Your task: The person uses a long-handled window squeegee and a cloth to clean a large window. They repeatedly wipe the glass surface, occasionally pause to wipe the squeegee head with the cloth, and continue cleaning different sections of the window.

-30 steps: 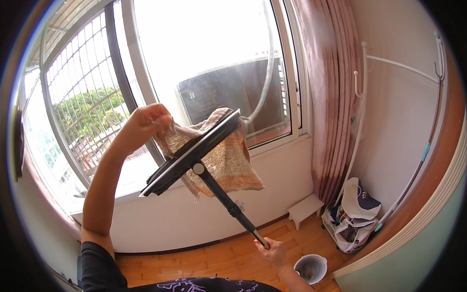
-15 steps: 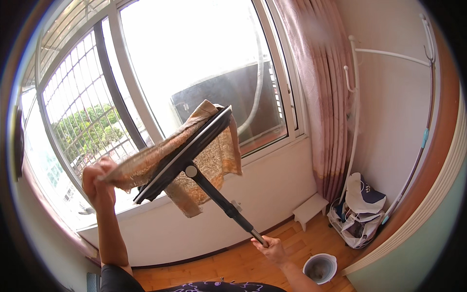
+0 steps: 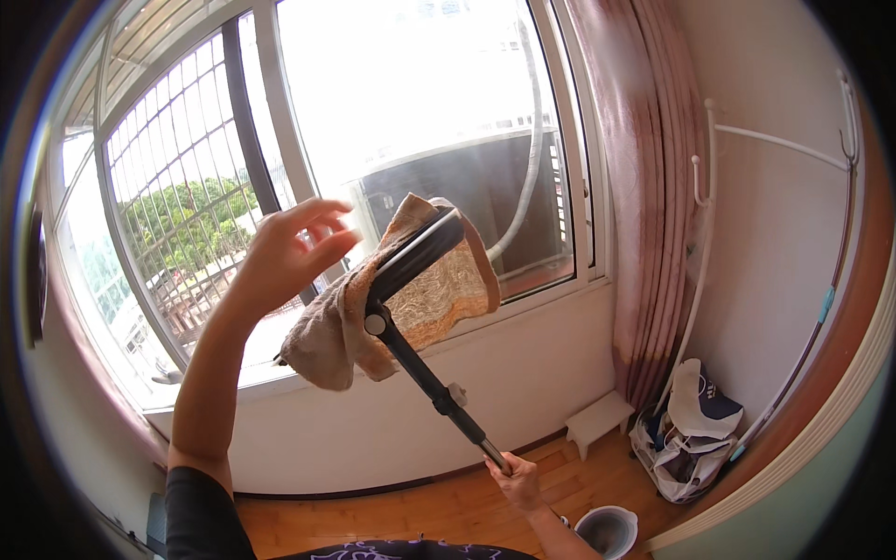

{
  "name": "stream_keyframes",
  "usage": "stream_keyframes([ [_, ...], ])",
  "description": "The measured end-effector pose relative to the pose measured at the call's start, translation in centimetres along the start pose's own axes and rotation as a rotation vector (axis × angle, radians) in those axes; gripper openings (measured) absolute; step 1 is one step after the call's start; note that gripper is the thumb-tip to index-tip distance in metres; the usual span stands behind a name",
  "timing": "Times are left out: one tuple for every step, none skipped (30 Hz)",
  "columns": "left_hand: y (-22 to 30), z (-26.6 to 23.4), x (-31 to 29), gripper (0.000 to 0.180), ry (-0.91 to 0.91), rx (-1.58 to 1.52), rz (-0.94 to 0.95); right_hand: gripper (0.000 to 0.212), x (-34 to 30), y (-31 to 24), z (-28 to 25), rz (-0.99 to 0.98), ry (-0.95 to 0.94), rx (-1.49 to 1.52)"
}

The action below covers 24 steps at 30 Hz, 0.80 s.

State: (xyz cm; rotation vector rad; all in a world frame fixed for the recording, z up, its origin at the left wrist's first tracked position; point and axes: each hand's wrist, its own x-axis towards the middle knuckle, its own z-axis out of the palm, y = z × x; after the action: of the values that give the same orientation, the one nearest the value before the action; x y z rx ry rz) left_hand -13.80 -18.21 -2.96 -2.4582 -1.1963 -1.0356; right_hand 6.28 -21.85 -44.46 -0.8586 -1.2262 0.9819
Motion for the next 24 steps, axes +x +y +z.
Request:
stream_keyframes([
  [-0.1, 0.8, 1.5, 0.06, -0.075, 0.015, -0.094, 0.006, 0.0, 0.0, 0.1, -0.001, 0.005, -0.024],
  [-0.2, 1.7, 2.8, 0.048, -0.13, 0.102, -0.102, 0.006, -0.1, -0.1, 0.2, -0.008, 0.003, -0.048],
  [-0.4, 2.2, 4.0, 0.046, -0.196, 0.016, -0.125, 0.006, -0.1, -0.1, 0.2, -0.004, 0.002, -0.071],
  [-0.5, 2.6, 5.0, 0.044, -0.253, -0.073, -0.141, 0.005, -0.2, -0.1, 0.2, -0.006, -0.007, -0.096],
  [-0.7, 2.9, 5.6, 0.041, -0.314, -0.148, -0.182, 0.005, -0.3, -0.2, 0.1, 0.022, 0.001, -0.138],
  [-0.8, 3.0, 6.0, 0.031, -0.334, -0.25, -0.216, 0.004, -0.4, -0.2, 0.0, -0.001, -0.018, -0.096],
  [-0.6, 3.2, 6.2, 0.028, -0.319, -0.28, -0.152, 0.004, -0.4, -0.2, 0.0, 0.005, -0.019, -0.068],
  [-0.3, 3.5, 6.3, 0.025, -0.302, -0.302, -0.101, 0.004, -0.5, -0.2, 0.0, 0.001, -0.037, -0.04],
  [0.1, 3.6, 6.2, 0.022, -0.291, -0.292, -0.101, 0.004, -0.5, -0.2, 0.1, 0.028, -0.038, -0.052],
  [0.7, 3.7, 6.1, 0.016, -0.213, -0.33, -0.015, 0.004, -0.4, -0.1, 0.1, 0.043, -0.055, -0.064],
  [1.3, 3.4, 6.3, 0.017, -0.137, -0.37, 0.005, 0.005, -0.2, 0.0, 0.2, 0.058, -0.074, -0.076],
  [1.9, 3.0, 6.7, 0.017, -0.114, -0.463, -0.032, 0.006, -0.1, 0.1, 0.4, 0.044, -0.074, -0.078],
  [2.5, 2.4, 7.0, 0.018, -0.088, -0.571, -0.052, 0.006, 0.0, 0.3, 0.7, 0.03, -0.077, -0.082],
  [2.9, 1.8, 7.0, 0.028, -0.205, -0.595, 0.037, 0.007, 0.1, 0.3, 0.8, 0.051, -0.083, -0.085],
  [3.4, 2.1, 6.8, 0.032, -0.214, -0.63, 0.063, 0.007, 0.2, 0.4, 1.0, 0.02, -0.075, -0.055],
  [4.0, 2.6, 6.5, 0.037, -0.215, -0.694, 0.15, 0.008, 0.3, 0.4, 1.2, 0.024, -0.069, -0.025],
  [4.1, 2.7, 5.9, 0.041, -0.214, -0.735, 0.171, 0.008, 0.3, 0.4, 1.4, 0.022, -0.071, 0.01],
  [3.7, 2.1, 5.3, 0.045, -0.149, -0.615, 0.265, 0.006, 0.5, 0.4, 1.6, 0.034, -0.054, 0.032],
  [3.0, 1.3, 4.7, 0.049, -0.09, -0.473, 0.292, 0.005, 0.8, 0.4, 1.8, 0.041, -0.042, 0.059],
  [2.2, 0.5, 3.9, 0.053, -0.018, -0.335, 0.363, 0.003, 0.8, 0.4, 2.0, 0.05, -0.028, 0.086],
  [1.3, -0.3, 2.9, 0.051, 0.068, -0.246, 0.321, 0.002, 0.8, 0.3, 2.0, 0.038, -0.009, 0.079],
  [0.3, -0.8, 1.5, 0.051, 0.077, -0.105, 0.228, 0.003, 0.9, 0.1, 1.8, 0.026, 0.013, 0.072],
  [-0.8, -1.2, -0.1, 0.052, 0.118, 0.03, 0.227, 0.005, 1.0, 0.0, 1.7, 0.012, 0.036, 0.063],
  [-1.9, -1.5, -1.7, 0.051, 0.092, 0.088, 0.146, 0.01, 1.4, -0.1, 1.7, -0.039, 0.027, 0.056],
])
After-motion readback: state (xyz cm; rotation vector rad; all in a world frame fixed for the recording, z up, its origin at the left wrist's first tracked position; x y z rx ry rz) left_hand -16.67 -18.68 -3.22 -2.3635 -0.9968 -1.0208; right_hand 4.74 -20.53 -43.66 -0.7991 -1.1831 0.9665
